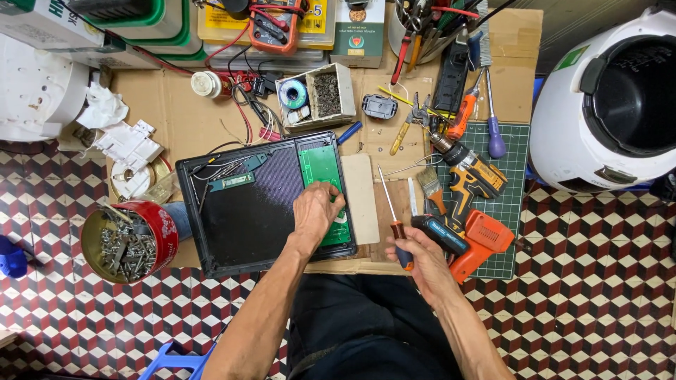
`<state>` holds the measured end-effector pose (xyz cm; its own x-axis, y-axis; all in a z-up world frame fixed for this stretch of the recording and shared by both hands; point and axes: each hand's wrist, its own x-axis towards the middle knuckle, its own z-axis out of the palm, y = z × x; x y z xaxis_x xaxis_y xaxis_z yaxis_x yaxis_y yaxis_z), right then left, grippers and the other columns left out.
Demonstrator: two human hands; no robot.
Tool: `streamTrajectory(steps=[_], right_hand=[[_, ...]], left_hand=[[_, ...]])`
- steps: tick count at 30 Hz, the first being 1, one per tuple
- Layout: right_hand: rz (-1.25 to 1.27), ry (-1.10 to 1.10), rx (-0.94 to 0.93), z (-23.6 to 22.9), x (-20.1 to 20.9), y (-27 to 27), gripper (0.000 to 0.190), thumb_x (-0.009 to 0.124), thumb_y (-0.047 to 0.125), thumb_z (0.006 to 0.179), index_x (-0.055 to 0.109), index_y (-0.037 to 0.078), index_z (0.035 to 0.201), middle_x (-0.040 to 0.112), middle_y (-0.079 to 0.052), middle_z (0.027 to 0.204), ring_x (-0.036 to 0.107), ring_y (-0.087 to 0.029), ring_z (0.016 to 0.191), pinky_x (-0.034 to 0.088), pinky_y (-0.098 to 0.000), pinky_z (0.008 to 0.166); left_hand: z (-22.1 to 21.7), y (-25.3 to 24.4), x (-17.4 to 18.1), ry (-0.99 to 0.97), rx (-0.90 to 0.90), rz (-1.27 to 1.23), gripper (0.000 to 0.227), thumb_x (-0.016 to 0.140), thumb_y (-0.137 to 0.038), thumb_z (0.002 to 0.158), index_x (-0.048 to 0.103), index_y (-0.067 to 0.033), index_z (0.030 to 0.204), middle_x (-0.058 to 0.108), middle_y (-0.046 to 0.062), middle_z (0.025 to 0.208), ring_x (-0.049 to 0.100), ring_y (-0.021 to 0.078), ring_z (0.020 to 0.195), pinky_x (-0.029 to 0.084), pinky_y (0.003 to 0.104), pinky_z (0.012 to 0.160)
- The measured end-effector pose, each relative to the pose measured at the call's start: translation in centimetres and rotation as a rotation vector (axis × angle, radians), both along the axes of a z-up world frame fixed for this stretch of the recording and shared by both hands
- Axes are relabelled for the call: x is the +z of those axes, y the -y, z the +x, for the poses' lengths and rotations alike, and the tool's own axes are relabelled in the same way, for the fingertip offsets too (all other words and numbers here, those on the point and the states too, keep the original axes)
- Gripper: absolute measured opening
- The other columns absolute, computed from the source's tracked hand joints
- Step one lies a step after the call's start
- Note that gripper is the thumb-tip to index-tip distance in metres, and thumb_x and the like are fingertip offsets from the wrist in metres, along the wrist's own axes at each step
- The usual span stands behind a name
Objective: Repairing a monitor or display panel by removing and adjusting internal components.
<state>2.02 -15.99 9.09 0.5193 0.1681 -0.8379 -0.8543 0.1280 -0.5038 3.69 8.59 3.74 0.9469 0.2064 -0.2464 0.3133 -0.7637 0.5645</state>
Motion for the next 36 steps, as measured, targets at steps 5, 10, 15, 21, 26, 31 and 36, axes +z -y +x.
streamTrajectory(steps=[5, 10, 15, 21, 26, 31, 36], right_hand=[[-0.104, 0.04, 0.107, -0.3, -3.9, -0.5, 0.038, 0.064, 0.012, 0.09, 0.062, 0.002, 0.127, 0.07, -0.013, 0.106, 0.07, -0.02, 0.094, 0.06, -0.0323, 0.089], [-0.42, 0.228, 0.316, -0.7, -6.4, -1.1, 0.033, 0.063, 0.011, 0.091, 0.063, 0.001, 0.122, 0.07, -0.013, 0.109, 0.069, -0.025, 0.102, 0.054, -0.0375, 0.095], [-0.895, 0.517, 0.639, -1.4, -6.4, -3.6, 0.034, 0.07, 0.016, 0.087, 0.062, -0.001, 0.115, 0.067, -0.021, 0.114, 0.067, -0.037, 0.104, 0.053, -0.0457, 0.092], [-1.032, 0.657, 0.697, -1.0, -3.3, -4.9, 0.039, 0.072, 0.018, 0.085, 0.06, -0.002, 0.115, 0.064, -0.022, 0.109, 0.066, -0.037, 0.099, 0.054, -0.0457, 0.083], [-0.948, 0.749, 0.555, -0.3, -1.4, -7.8, 0.033, 0.069, 0.02, 0.091, 0.064, -0.001, 0.116, 0.065, -0.018, 0.104, 0.066, -0.031, 0.096, 0.053, -0.0421, 0.082], [-0.68, 0.504, 0.331, 0.6, -4.9, -10.8, 0.039, 0.068, 0.028, 0.092, 0.069, 0.0, 0.119, 0.071, -0.012, 0.103, 0.068, -0.02, 0.095, 0.054, -0.0333, 0.084], [-0.532, 0.346, 0.165, 0.0, -9.1, -11.7, 0.039, 0.069, 0.03, 0.093, 0.072, 0.001, 0.119, 0.075, -0.006, 0.104, 0.067, -0.015, 0.096, 0.051, -0.0272, 0.086]], left_hand=[[-0.4, 0.0, 0.0, 0.039, 0.0, 0.003, 0.014, 0.075, -0.016, 0.082, 0.073, -0.0031, 0.089, 0.07, 0.015, 0.09, 0.07, 0.0312, 0.081, 0.057, 0.045, 0.069], [-0.1, -0.2, -1.0, 0.131, -0.129, 0.095, 0.009, 0.072, -0.01, 0.083, 0.07, -0.0013, 0.086, 0.069, 0.015, 0.087, 0.069, 0.0308, 0.083, 0.058, 0.043, 0.069], [1.6, -0.1, -2.2, 0.027, -0.534, 0.428, 0.012, 0.069, -0.004, 0.081, 0.065, 0.0008, 0.091, 0.066, 0.016, 0.093, 0.067, 0.0271, 0.09, 0.06, 0.04, 0.073], [2.9, 1.1, -0.4, -0.166, -0.581, 0.466, 0.024, 0.069, -0.015, 0.084, 0.063, 0.005, 0.096, 0.064, 0.017, 0.095, 0.066, 0.0272, 0.091, 0.06, 0.038, 0.069], [0.2, -1.8, 2.0, -0.079, -0.243, 0.08, 0.02, 0.064, -0.018, 0.094, 0.066, -0.0001, 0.104, 0.068, 0.017, 0.102, 0.068, 0.0271, 0.094, 0.06, 0.041, 0.075], [-10.2, -9.2, 5.5, 0.093, 0.327, -0.023, 0.039, 0.069, -0.019, 0.088, 0.064, -0.0026, 0.123, 0.067, 0.018, 0.119, 0.061, 0.0359, 0.116, 0.048, 0.047, 0.099], [-20.6, -16.3, 1.3, -0.061, 0.63, 0.134, 0.059, 0.073, -0.016, 0.083, 0.054, 0.0079, 0.134, 0.059, 0.029, 0.125, 0.056, 0.0405, 0.118, 0.043, 0.048, 0.1]])
